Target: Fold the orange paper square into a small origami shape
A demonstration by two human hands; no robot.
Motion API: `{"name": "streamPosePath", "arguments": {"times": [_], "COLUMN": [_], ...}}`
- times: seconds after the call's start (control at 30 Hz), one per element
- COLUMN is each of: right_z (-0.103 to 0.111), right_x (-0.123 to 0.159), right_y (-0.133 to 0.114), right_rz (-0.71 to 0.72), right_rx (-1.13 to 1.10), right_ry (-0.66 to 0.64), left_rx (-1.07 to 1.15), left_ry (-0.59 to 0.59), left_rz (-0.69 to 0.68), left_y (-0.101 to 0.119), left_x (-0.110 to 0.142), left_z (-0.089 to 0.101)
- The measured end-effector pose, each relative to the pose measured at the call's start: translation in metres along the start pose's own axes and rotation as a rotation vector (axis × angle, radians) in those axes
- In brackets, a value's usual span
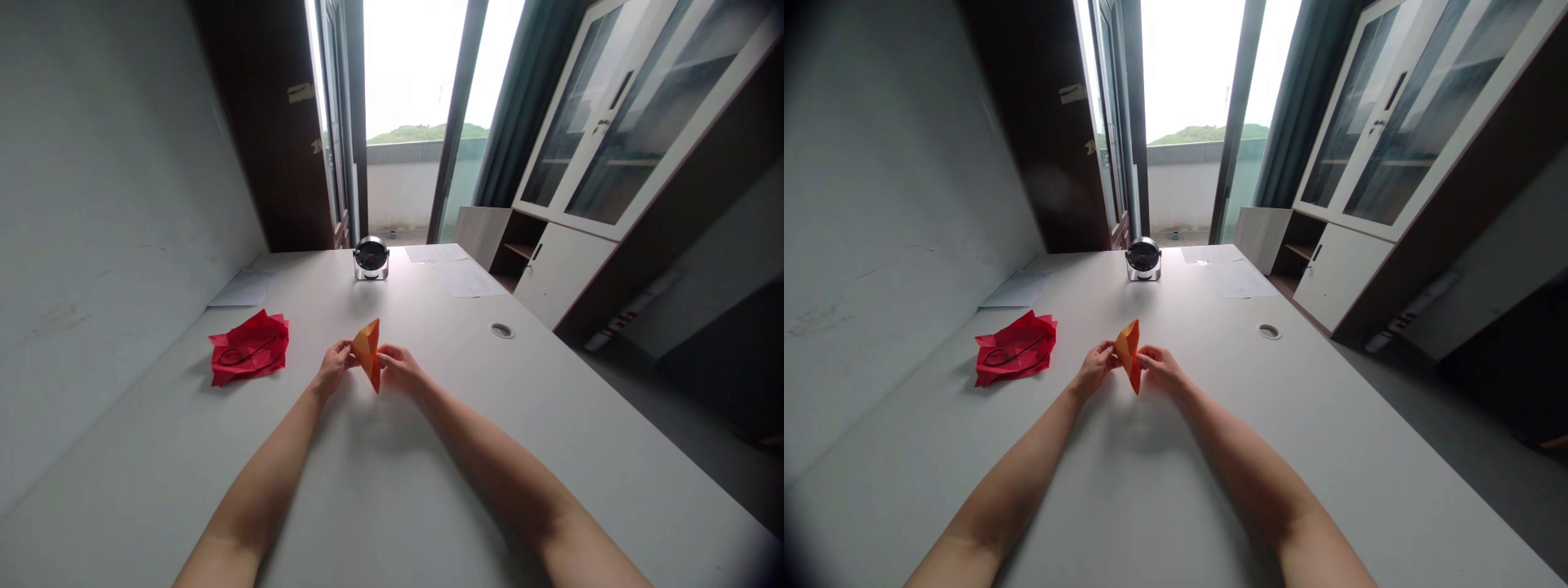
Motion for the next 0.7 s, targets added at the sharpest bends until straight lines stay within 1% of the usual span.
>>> {"name": "streamPosePath", "arguments": {"times": [0.13,0.4,0.57,0.7], "right_z": [-0.0018,0.0003,0.0003,0.0005], "right_x": [0.0003,0.0005,0.0001,0.0001], "right_y": [0.0018,-0.0036,-0.0016,-0.0004], "right_rz": [0.029,0.01,-0.001,-0.021], "right_rx": [-0.007,0.04,0.005,-0.006], "right_ry": [-0.005,0.031,-0.006,-0.002], "left_rx": [-0.023,-0.026,-0.048,-0.068], "left_ry": [0.004,0.004,-0.004,-0.01], "left_rz": [-0.002,0.002,-0.003,0.001], "left_y": [-0.0025,-0.0032,-0.0019,0.0007], "left_x": [-0.0007,-0.001,-0.0004,0.0003], "left_z": [0.0016,0.0021,0.0007,-0.0008]}}
Point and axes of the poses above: each hand's wrist, its own x-axis away from the middle knuckle, its own z-axis out of the back of the hand, y = z × x, the point moved 1 cm from there along -x, towards the middle knuckle, and after that the axes turned 13 degrees about -z, right-handed, at the moved point
